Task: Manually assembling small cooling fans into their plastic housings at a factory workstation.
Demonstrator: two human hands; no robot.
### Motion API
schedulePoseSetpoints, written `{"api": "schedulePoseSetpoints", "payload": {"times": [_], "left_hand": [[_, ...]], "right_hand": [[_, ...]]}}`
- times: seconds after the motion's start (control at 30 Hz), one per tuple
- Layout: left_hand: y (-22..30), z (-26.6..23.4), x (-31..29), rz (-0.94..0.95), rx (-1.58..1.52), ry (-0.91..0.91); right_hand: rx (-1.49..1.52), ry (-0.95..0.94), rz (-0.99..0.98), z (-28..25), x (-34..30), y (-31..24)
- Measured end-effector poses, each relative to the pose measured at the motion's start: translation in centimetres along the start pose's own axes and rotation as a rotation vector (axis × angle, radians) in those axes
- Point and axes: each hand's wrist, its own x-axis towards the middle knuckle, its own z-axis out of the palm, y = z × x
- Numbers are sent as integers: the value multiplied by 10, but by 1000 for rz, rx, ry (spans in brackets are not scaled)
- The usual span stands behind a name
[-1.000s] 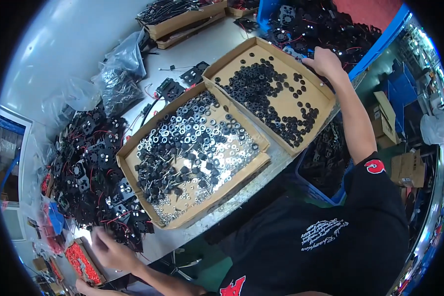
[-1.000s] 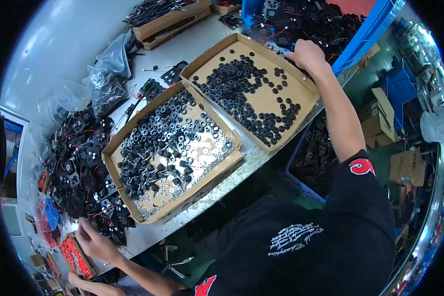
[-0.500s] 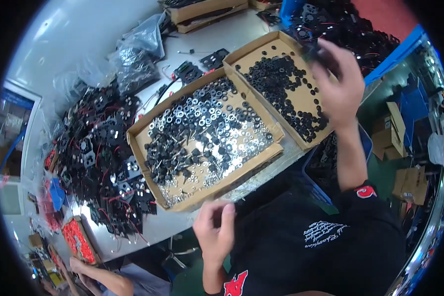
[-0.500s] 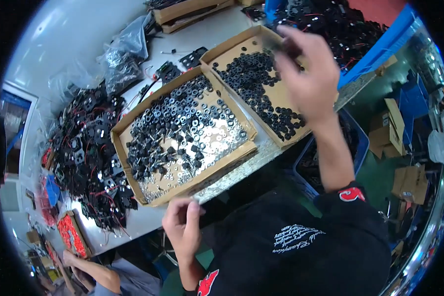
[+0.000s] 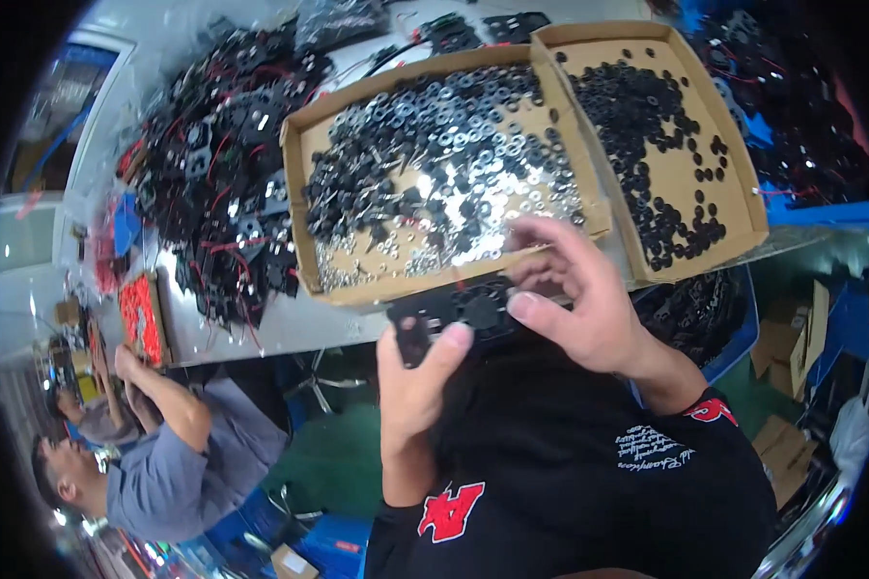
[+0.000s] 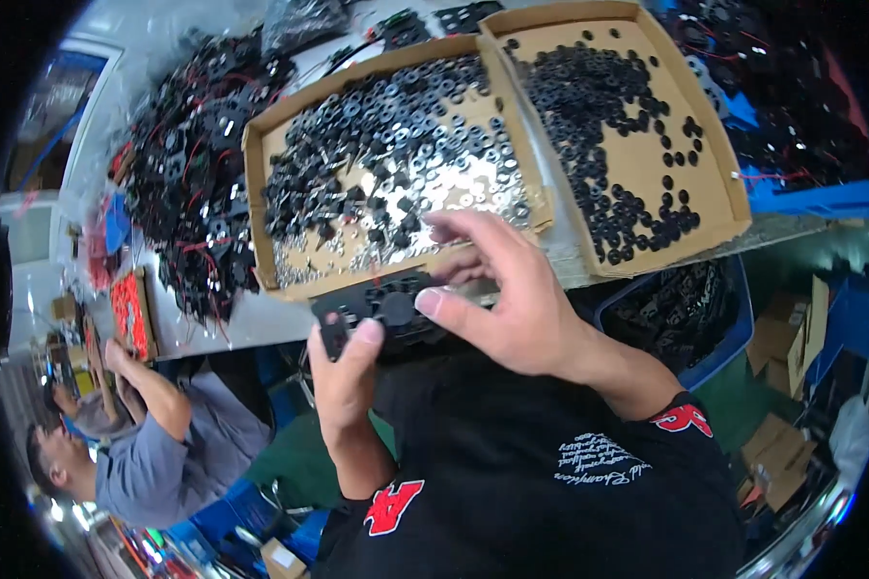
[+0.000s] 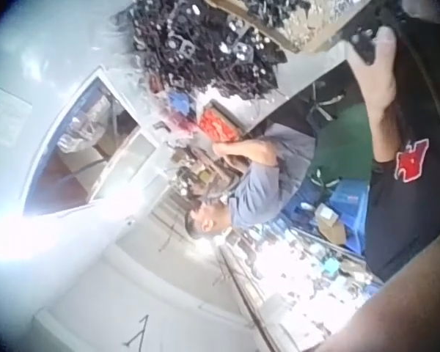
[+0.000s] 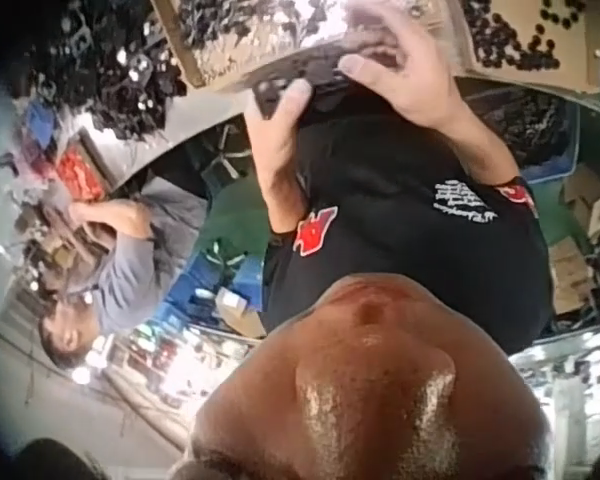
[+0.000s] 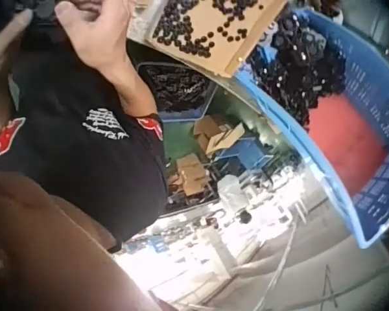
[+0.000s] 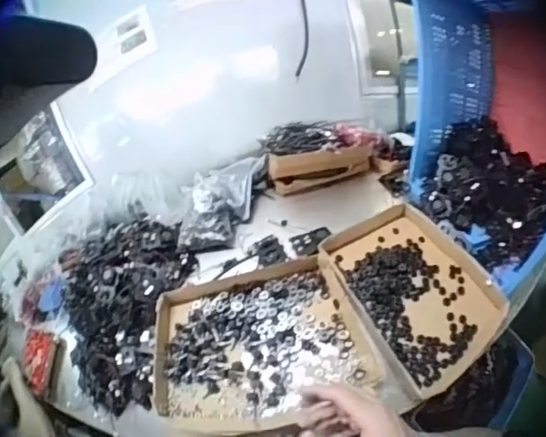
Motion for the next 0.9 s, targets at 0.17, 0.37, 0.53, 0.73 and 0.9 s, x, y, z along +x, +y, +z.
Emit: {"api": "schedulePoseSetpoints", "payload": {"times": [0.17, 0.37, 0.53, 0.73, 0.9], "left_hand": [[-17, 8, -9, 145, 384, 312], [19, -10, -2, 921, 1521, 42], [6, -42, -1, 833, 1448, 147], [-2, -76, -12, 602, 1111, 455], [13, -77, -26, 194, 233, 254]], "right_hand": [[198, -73, 107, 12, 8, -1], [-47, -189, 114, 24, 14, -12], [-555, 5, -218, 38, 42, -18], [-1085, 302, -166, 30, 104, 10], [-1286, 195, 35, 26, 110, -1]]}}
